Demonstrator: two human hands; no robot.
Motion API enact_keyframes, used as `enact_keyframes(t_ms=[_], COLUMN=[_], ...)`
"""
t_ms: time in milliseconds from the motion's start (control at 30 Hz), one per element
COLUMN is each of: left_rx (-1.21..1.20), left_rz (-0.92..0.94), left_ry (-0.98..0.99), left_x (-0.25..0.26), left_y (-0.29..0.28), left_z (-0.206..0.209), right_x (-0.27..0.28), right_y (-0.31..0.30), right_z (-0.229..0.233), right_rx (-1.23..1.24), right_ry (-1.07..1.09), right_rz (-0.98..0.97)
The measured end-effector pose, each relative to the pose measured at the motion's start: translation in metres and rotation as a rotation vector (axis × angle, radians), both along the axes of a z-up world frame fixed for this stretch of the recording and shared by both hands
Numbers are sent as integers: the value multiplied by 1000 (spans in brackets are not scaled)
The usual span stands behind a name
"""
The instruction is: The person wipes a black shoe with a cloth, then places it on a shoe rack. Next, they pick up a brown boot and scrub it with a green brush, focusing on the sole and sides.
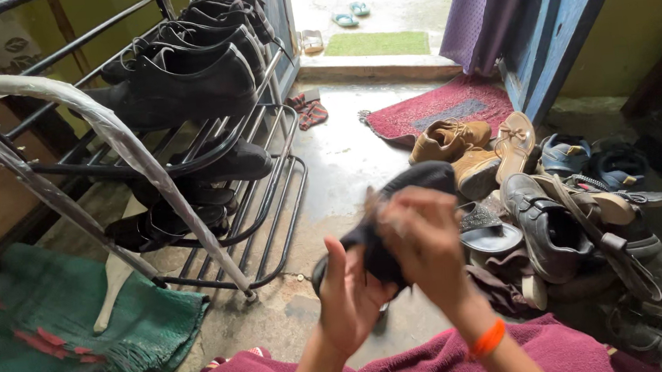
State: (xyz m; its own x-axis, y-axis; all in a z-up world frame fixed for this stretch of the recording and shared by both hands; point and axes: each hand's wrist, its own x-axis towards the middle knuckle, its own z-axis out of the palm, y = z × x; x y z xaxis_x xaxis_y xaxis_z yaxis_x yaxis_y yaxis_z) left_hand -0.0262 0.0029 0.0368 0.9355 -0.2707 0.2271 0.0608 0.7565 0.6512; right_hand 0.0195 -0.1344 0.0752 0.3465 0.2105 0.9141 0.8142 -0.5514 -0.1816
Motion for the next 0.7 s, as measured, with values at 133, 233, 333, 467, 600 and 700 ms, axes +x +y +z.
enact_keyframes(t_ms=[133, 233, 333, 467, 600, 700], left_rx=[-132, -231, -281, 42, 5, 42], left_rz=[-48, -129, -193, -65, -119, -58], left_ry=[69, -43, -143, 47, 83, 23], left_x=[-3, 14, 17, 2, 2, 17], left_y=[-3, -3, 1, -1, -8, -9], left_z=[-1, -20, -35, -24, -17, -31], right_x=[25, 7, -17, 20, 47, 5], right_y=[-15, -5, -4, -23, -37, -12], right_z=[3, -12, -25, -16, 0, -20], right_rx=[227, 106, 83, 41, 128, 103], right_ry=[226, 151, 198, 32, 355, 231], right_rz=[-26, -11, 95, -156, -387, -68])
